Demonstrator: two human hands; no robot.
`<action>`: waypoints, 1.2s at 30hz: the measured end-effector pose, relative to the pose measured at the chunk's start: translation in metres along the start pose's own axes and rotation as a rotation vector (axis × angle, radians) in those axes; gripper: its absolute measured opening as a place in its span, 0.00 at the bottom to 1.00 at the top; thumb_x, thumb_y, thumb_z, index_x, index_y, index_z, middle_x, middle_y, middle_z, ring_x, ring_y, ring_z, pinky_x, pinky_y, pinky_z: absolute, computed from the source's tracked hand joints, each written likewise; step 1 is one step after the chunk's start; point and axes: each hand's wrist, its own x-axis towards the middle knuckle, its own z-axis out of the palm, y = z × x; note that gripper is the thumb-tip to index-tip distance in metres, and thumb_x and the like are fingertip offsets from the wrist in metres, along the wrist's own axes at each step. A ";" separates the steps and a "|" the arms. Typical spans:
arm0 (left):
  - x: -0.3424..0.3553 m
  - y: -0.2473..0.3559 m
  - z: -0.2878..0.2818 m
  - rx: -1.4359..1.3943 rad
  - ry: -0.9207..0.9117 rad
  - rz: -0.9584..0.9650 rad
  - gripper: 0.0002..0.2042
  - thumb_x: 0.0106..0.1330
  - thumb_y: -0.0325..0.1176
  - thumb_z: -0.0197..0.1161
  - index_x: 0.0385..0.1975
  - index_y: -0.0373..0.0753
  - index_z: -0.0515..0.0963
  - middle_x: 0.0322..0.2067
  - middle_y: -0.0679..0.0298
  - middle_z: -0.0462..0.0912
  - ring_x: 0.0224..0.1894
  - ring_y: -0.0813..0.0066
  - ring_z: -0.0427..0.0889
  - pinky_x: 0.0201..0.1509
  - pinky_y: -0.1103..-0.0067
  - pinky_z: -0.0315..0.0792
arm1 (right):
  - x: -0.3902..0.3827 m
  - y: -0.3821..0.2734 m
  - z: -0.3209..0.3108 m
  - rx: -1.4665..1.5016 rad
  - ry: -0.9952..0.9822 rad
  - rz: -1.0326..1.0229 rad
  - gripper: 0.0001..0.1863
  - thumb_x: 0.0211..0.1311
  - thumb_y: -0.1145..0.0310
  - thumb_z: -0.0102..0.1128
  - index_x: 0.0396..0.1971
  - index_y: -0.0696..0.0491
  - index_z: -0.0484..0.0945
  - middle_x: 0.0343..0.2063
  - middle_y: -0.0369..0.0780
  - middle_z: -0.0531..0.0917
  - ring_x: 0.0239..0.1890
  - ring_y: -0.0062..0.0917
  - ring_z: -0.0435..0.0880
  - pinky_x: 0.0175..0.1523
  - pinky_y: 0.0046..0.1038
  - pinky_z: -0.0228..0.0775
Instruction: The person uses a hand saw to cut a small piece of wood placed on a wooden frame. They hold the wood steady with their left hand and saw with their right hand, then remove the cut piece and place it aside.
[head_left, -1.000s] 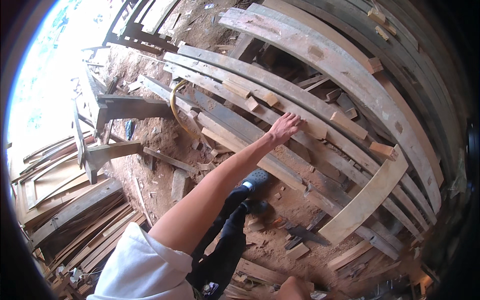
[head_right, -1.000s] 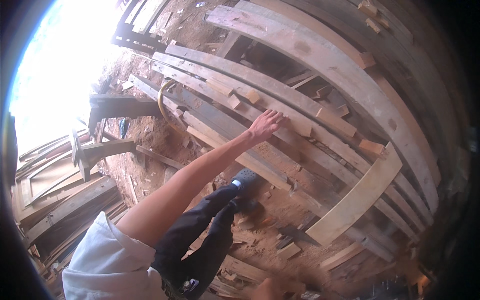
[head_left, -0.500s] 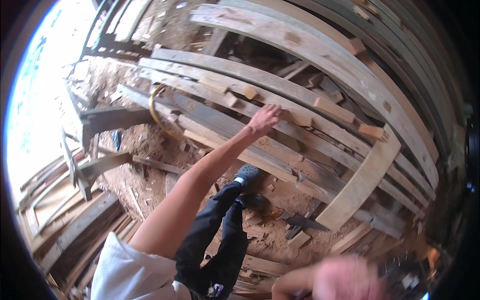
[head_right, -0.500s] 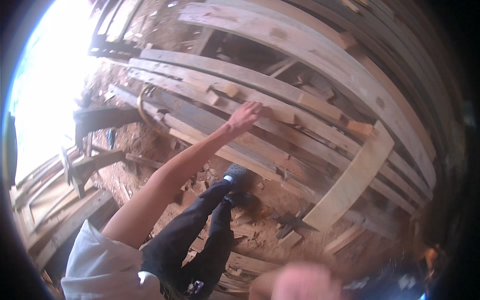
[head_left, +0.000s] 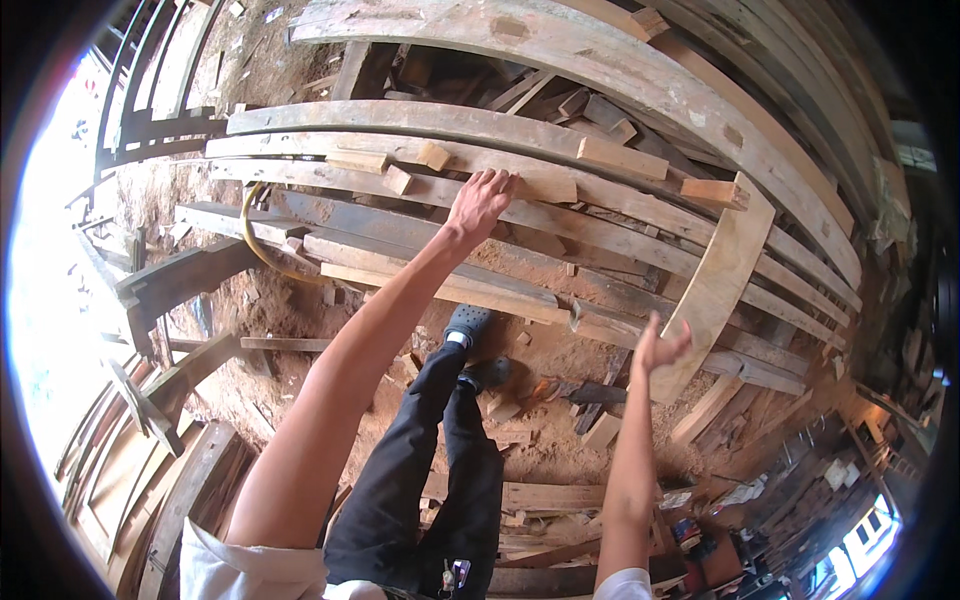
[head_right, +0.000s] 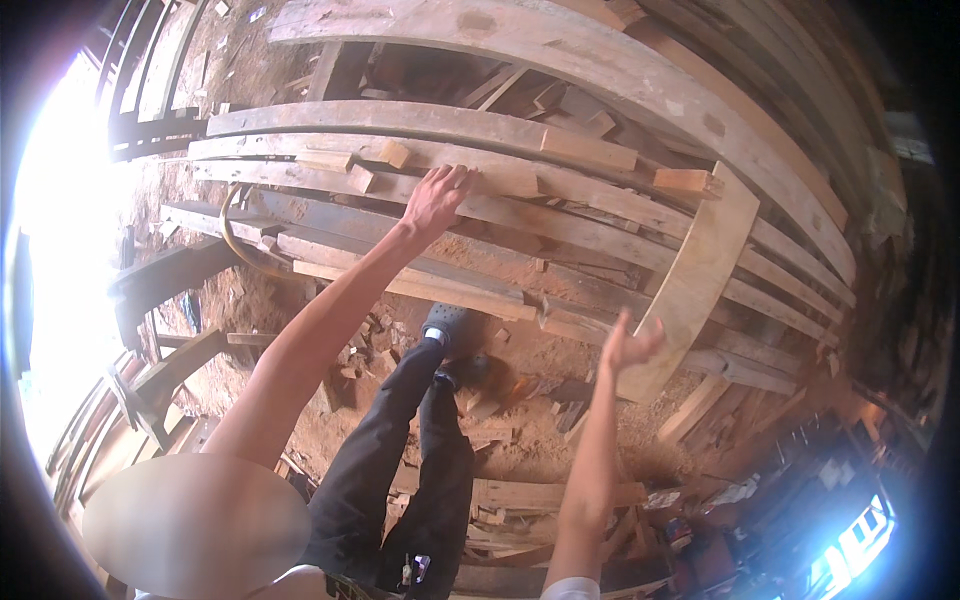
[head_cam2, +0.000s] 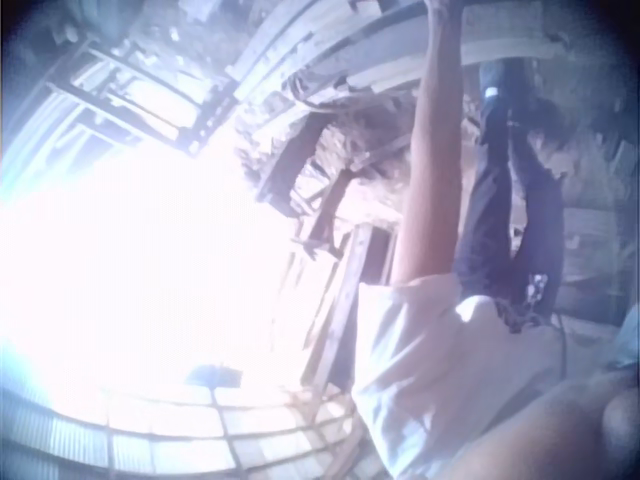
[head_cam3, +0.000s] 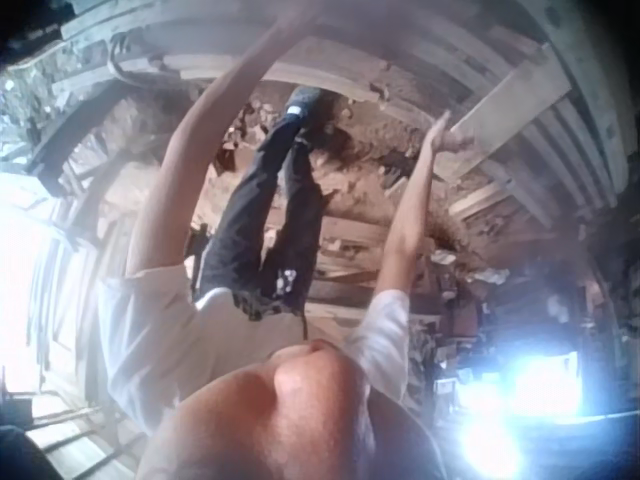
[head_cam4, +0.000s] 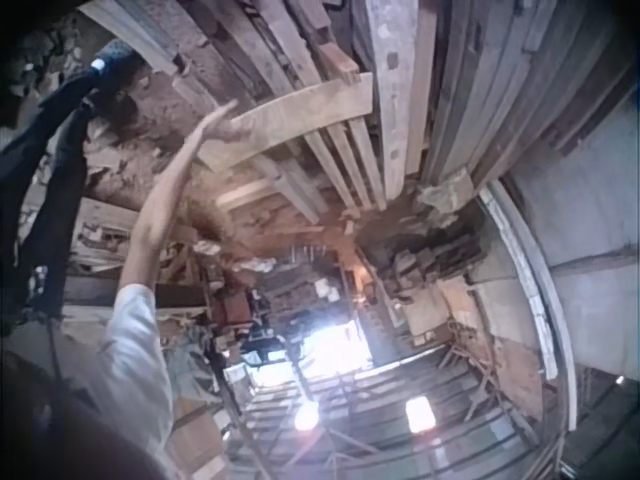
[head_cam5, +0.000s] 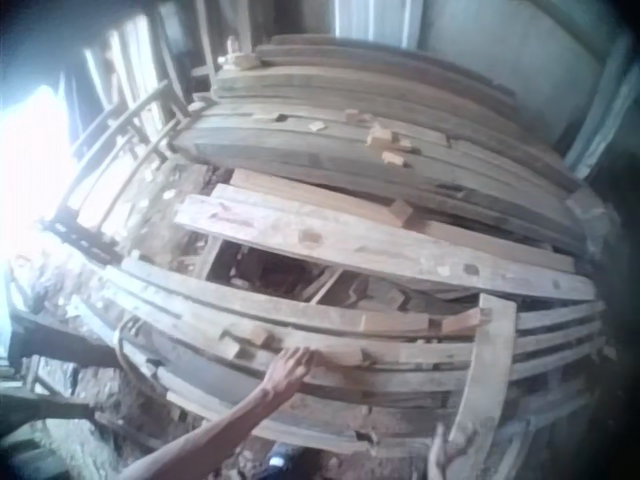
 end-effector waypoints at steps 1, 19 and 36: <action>0.000 0.000 0.000 -0.001 -0.001 -0.003 0.43 0.33 0.29 0.76 0.59 0.33 0.69 0.48 0.59 0.75 0.50 0.62 0.75 0.57 0.70 0.71 | 0.004 0.024 -0.007 -0.157 0.020 0.093 0.37 0.48 0.49 0.73 0.56 0.50 0.70 0.57 0.49 0.70 0.61 0.42 0.67 0.62 0.50 0.59; -0.032 0.033 -0.022 -0.059 0.106 0.054 0.36 0.53 0.36 0.70 0.66 0.46 0.66 0.56 0.52 0.71 0.58 0.51 0.70 0.63 0.59 0.64 | 0.056 0.194 -0.044 -0.116 -0.397 0.597 0.50 0.51 0.28 0.58 0.55 0.63 0.75 0.57 0.51 0.76 0.58 0.42 0.74 0.62 0.42 0.65; -0.169 0.021 0.004 -0.099 -0.270 0.213 0.23 0.49 0.32 0.68 0.48 0.38 0.77 0.46 0.62 0.77 0.50 0.64 0.77 0.52 0.71 0.76 | -0.044 0.281 -0.121 -0.133 -0.139 0.107 0.29 0.68 0.52 0.42 0.49 0.61 0.81 0.50 0.52 0.82 0.54 0.45 0.79 0.60 0.39 0.67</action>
